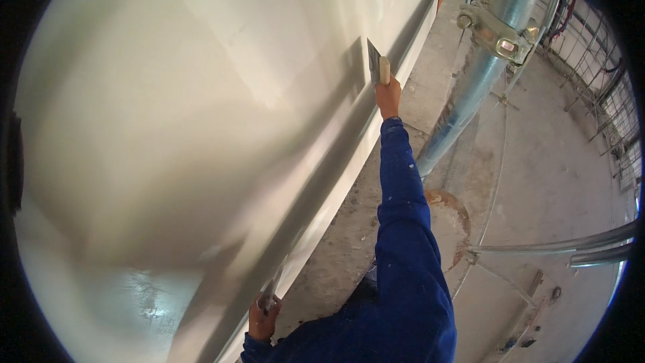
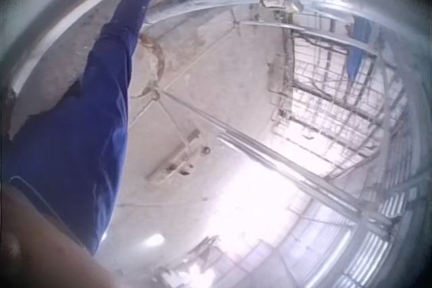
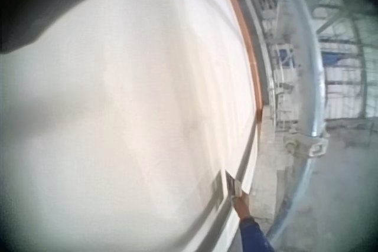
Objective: The person applies plaster to a curved wall using a hawk and trowel. They repeatedly scoop plaster from the hawk and spread it smoothly along the wall surface, working in sections while standing on scaffolding.
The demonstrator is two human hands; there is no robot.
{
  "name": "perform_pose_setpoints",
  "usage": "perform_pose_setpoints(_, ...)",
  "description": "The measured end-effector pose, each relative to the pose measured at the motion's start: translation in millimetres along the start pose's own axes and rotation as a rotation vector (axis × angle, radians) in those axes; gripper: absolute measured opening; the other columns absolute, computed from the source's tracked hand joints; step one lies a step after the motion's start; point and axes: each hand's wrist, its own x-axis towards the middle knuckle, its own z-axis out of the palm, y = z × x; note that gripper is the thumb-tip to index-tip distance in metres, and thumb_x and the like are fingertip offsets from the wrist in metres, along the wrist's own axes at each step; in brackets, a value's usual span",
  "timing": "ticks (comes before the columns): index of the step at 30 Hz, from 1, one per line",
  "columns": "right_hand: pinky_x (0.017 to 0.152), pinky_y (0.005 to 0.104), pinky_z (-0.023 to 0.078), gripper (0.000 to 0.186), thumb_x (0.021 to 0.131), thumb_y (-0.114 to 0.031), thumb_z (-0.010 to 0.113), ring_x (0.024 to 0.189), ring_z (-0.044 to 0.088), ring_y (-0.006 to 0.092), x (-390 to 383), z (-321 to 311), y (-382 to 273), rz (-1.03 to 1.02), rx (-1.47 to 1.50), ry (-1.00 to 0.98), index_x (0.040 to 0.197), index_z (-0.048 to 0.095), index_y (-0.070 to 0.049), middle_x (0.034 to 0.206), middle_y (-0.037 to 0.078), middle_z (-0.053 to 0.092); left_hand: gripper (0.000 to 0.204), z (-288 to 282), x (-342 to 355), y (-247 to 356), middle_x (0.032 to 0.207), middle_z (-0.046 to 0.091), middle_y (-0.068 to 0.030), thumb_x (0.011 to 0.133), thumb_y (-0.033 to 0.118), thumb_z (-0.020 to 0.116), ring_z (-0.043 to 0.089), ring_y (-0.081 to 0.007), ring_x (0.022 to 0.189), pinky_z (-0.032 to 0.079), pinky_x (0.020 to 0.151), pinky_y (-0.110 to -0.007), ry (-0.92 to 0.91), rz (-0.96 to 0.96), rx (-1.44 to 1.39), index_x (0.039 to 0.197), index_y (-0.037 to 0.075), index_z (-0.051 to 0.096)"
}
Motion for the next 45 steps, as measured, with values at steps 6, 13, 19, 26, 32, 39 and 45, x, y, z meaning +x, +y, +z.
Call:
perform_pose_setpoints(6,0.057,0.0288,0.043,0.031,0.069,0.001,0.050,0.063,0.052,0.0133,-0.3,33.5,-14.0,-0.062,0.066,-0.061,0.100,0.055,0.003,0.073,0.006,0.055,0.042,5.2,-15.1,-18.4,0.080,0.055,-0.0102,0.076,0.003,0.060,0.055,-0.0204,0.074,0.043,0.068,-0.028,0.066,-0.013,-0.082,0.118,0.002,0.052)
perform_pose_setpoints(13,0.091,0.0346,0.039,0.060,0.067,0.005,0.050,0.108,0.049,0.0336,-73.2,33.4,-31.6,-0.017,-0.050,-0.142,0.126,0.043,-0.001,0.115,0.019,0.052,0.025,18.2,-14.4,-25.2,0.079,0.056,-0.0064,0.077,0.005,0.061,0.052,-0.0158,0.067,0.042,0.063,-0.029,0.090,-0.034,-0.153,0.101,0.000,0.057)
perform_pose_setpoints(19,0.097,0.0388,0.035,0.067,0.066,0.010,0.051,0.116,0.042,0.0354,-186.0,46.2,-98.9,-0.233,-0.052,-0.137,0.130,0.040,-0.008,0.124,0.018,0.044,0.022,12.7,-23.6,-26.0,0.081,0.055,-0.0101,0.077,0.003,0.060,0.054,-0.0218,0.074,0.042,0.068,-0.029,0.076,-0.083,-0.269,0.097,-0.001,0.053)
perform_pose_setpoints(26,0.096,0.0383,0.035,0.063,0.068,0.006,0.056,0.119,0.039,0.0374,-322.6,51.9,-151.5,-0.112,0.011,-0.210,0.128,0.042,-0.008,0.126,0.022,0.040,0.016,11.2,-40.5,-32.7,0.079,0.056,-0.0071,0.078,0.006,0.059,0.053,-0.0152,0.073,0.041,0.066,-0.025,0.138,-0.051,-0.269,0.092,-0.001,0.055)
perform_pose_setpoints(32,0.088,0.0331,0.041,0.052,0.066,0.009,0.051,0.100,0.055,0.0265,-320.9,-10.4,-113.6,0.152,0.109,-0.330,0.117,0.050,-0.001,0.103,0.015,0.059,0.017,6.8,-54.6,-35.6,0.077,0.055,-0.0072,0.078,0.006,0.059,0.052,-0.0155,0.073,0.042,0.067,-0.027,0.215,-0.053,-0.259,0.093,0.000,0.056)
perform_pose_setpoints(39,0.063,0.0310,0.045,0.045,0.069,0.000,0.048,0.068,0.055,0.0199,-126.4,-8.9,-88.2,0.019,0.136,-0.018,0.114,0.050,0.006,0.080,0.015,0.059,0.015,8.3,-55.6,-33.4,0.075,0.055,-0.0067,0.077,0.006,0.060,0.051,-0.0148,0.068,0.041,0.064,-0.027,0.182,-0.066,-0.264,0.091,0.000,0.056)
perform_pose_setpoints(45,0.072,0.0382,0.046,0.048,0.068,0.002,0.047,0.081,0.060,0.0357,-19.2,15.2,-56.3,-0.130,-0.073,0.101,0.115,0.051,0.003,0.089,0.023,0.061,0.016,7.0,-41.2,-34.1,0.076,0.055,-0.0062,0.078,0.006,0.060,0.051,-0.0128,0.068,0.041,0.061,-0.024,0.156,-0.067,-0.296,0.091,0.000,0.054)
